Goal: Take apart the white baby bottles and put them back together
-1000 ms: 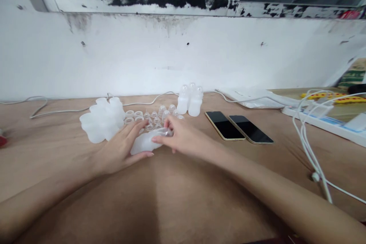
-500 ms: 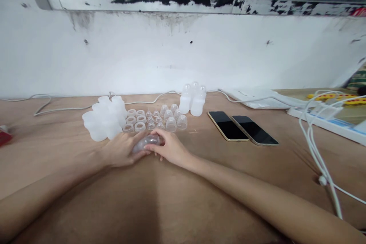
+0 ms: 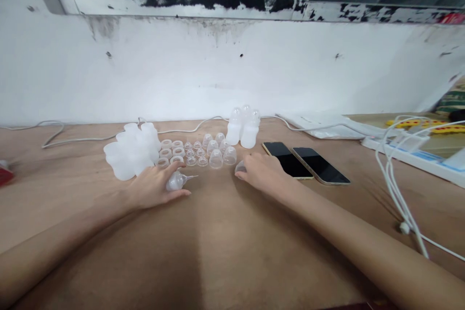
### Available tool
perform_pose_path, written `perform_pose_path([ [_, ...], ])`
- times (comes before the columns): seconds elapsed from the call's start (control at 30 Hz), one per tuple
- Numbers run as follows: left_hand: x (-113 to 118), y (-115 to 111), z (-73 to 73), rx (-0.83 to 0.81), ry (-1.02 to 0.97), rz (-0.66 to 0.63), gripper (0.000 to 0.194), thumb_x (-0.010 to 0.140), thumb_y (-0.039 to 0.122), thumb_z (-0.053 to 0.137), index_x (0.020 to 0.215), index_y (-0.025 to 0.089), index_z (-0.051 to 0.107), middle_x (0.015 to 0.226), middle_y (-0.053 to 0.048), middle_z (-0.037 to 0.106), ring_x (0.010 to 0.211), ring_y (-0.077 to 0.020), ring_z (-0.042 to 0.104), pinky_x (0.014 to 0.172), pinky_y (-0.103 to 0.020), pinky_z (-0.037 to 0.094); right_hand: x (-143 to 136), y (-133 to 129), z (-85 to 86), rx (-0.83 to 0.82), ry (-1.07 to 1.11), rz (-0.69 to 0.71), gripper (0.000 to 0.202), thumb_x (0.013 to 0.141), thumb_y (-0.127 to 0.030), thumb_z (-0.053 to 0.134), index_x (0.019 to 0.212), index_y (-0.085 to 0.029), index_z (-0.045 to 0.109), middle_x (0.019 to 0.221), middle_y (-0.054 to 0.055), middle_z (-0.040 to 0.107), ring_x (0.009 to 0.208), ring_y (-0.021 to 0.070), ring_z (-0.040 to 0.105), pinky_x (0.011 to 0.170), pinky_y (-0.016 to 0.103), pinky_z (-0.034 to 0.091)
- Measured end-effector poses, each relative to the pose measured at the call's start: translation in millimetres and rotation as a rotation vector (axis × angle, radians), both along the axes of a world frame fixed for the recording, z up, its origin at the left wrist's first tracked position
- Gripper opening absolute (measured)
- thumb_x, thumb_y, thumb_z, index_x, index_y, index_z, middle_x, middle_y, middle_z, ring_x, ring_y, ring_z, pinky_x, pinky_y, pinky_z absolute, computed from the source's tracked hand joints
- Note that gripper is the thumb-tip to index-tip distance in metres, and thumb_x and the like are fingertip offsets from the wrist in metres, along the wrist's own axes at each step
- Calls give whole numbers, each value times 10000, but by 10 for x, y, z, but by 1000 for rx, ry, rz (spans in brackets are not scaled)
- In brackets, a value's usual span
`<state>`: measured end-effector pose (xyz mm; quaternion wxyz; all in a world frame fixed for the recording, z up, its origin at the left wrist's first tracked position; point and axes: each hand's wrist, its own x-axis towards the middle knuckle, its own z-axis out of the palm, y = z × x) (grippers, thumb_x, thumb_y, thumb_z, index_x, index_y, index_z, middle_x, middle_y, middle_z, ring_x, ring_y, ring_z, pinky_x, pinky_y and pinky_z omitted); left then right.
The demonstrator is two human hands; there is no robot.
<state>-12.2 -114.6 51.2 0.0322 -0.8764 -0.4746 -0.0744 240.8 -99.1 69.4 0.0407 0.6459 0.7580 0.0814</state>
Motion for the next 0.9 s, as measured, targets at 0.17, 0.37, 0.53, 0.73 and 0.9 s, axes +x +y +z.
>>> perform_pose_path([
  [0.17, -2, -1, -17, -2, 8, -13, 572, 744, 598, 336, 1122, 171, 368, 863, -88, 615, 738, -253, 586, 575, -322, 424, 28, 277, -100, -36, 45, 28, 475, 711, -458, 460, 1050, -127, 490, 910, 157, 605, 821, 312, 570, 577, 346, 407],
  [0.37, -10, 5, -15, 2, 0, -18, 567, 744, 595, 342, 1129, 179, 368, 867, -84, 610, 768, -263, 582, 581, -328, 426, 2, 398, -174, -47, 170, 175, 593, 701, -430, 488, 1209, -166, 332, 1060, 110, 558, 885, 273, 560, 676, 329, 410],
  [0.53, -5, 6, -15, -14, -1, -7, 563, 741, 587, 361, 1132, 182, 361, 880, -84, 605, 783, -251, 578, 594, -318, 426, -10, 363, -144, -6, 112, 126, 612, 694, -470, 501, 1196, -149, 362, 1009, 138, 556, 864, 289, 555, 649, 340, 410],
  [0.73, 28, 7, -18, -3, -38, -5, 570, 730, 559, 410, 1133, 163, 333, 898, -92, 596, 780, -259, 575, 566, -316, 428, -368, -24, 102, 170, 417, 298, 384, 818, -471, 331, 1017, -182, 486, 953, 90, 568, 789, 186, 552, 646, 276, 398],
  [0.9, 43, -8, -45, -2, -100, -36, 549, 737, 493, 452, 1147, 166, 287, 968, -93, 572, 797, -245, 580, 583, -313, 442, -761, -183, 35, -201, 580, 418, 405, 818, -503, 310, 686, -172, 503, 618, 23, 562, 536, 115, 498, 500, 226, 341],
])
